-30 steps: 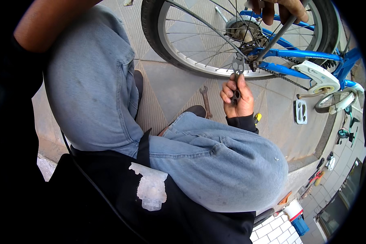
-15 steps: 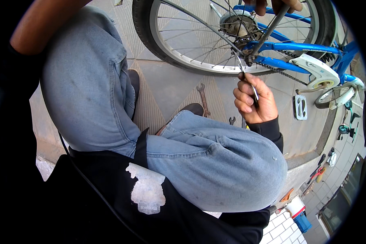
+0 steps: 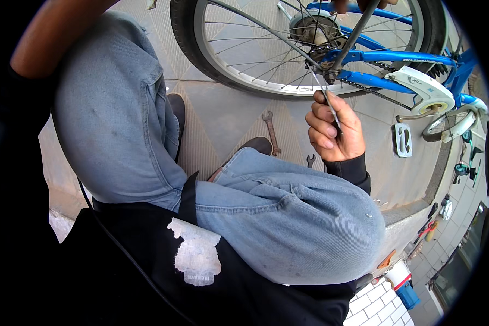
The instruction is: The person sits on the floor and uses a wrench to tighten the rear axle nuts of a blue bicycle. They then switch to a screwdriver to adjust the chain guard attached to the frame.
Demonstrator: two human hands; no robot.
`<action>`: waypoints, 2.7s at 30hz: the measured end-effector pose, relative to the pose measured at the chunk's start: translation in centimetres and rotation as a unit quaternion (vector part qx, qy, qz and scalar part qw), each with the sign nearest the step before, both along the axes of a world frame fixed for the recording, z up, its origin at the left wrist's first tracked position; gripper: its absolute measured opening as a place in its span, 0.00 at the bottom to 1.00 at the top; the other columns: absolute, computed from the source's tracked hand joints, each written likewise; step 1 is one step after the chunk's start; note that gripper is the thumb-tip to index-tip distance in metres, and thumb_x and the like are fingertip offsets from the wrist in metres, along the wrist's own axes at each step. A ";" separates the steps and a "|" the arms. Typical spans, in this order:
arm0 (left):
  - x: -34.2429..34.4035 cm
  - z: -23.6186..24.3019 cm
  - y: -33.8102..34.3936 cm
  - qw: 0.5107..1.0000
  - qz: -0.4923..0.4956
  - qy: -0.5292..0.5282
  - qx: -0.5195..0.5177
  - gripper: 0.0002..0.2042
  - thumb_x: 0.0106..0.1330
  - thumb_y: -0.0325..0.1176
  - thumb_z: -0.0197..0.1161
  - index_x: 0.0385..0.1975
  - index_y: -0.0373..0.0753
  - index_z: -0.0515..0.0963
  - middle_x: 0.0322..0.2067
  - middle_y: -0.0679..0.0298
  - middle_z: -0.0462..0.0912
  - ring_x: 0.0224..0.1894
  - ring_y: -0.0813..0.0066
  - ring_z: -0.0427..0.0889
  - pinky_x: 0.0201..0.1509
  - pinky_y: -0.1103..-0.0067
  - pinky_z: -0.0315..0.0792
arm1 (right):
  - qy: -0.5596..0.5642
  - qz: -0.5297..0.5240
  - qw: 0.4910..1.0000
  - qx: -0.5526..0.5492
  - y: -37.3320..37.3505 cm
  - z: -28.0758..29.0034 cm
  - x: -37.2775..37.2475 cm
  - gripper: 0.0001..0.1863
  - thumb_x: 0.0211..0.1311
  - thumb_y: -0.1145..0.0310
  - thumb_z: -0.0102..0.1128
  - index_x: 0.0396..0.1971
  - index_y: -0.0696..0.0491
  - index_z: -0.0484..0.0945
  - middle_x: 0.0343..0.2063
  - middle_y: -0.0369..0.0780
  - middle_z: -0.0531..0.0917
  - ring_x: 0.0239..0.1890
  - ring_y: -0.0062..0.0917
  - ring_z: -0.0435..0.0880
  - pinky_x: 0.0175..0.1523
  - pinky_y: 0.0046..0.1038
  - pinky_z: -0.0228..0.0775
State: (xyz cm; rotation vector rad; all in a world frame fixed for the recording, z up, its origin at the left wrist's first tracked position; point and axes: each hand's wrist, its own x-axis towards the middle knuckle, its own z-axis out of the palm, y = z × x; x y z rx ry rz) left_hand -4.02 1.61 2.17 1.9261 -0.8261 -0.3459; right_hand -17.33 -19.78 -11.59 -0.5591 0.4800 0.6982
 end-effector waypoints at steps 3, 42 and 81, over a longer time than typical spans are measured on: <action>0.2 -0.8 0.3 0.999 -0.020 -0.040 -0.027 0.16 0.68 0.42 0.58 0.38 0.31 0.78 0.34 0.56 0.83 0.28 0.73 0.84 0.32 0.80 0.76 | -0.044 0.028 0.999 -0.016 -0.2 -1.4 -1.0 0.11 0.69 0.61 0.51 0.38 0.54 0.73 0.23 0.37 0.76 0.18 0.18 0.69 0.17 0.19 0.58; 0.2 1.3 1.0 0.951 -0.208 0.053 0.223 0.15 0.64 0.38 0.58 0.36 0.28 0.80 0.27 0.55 0.82 0.30 0.71 0.82 0.36 0.75 0.75 | -0.377 0.289 0.740 -0.476 0.1 -0.2 -0.5 0.14 0.57 0.65 0.67 0.38 0.59 0.82 0.30 0.37 0.78 0.35 0.22 0.76 0.42 0.25 0.70; -0.8 -6.3 -1.8 0.951 -0.204 0.150 0.178 0.10 0.58 0.33 0.64 0.30 0.31 0.83 0.20 0.60 0.81 0.20 0.77 0.78 0.23 0.80 0.73 | -0.280 0.043 0.926 -0.251 2.6 -0.4 -1.1 0.17 0.66 0.63 0.56 0.44 0.64 0.76 0.37 0.47 0.83 0.31 0.29 0.84 0.28 0.23 0.75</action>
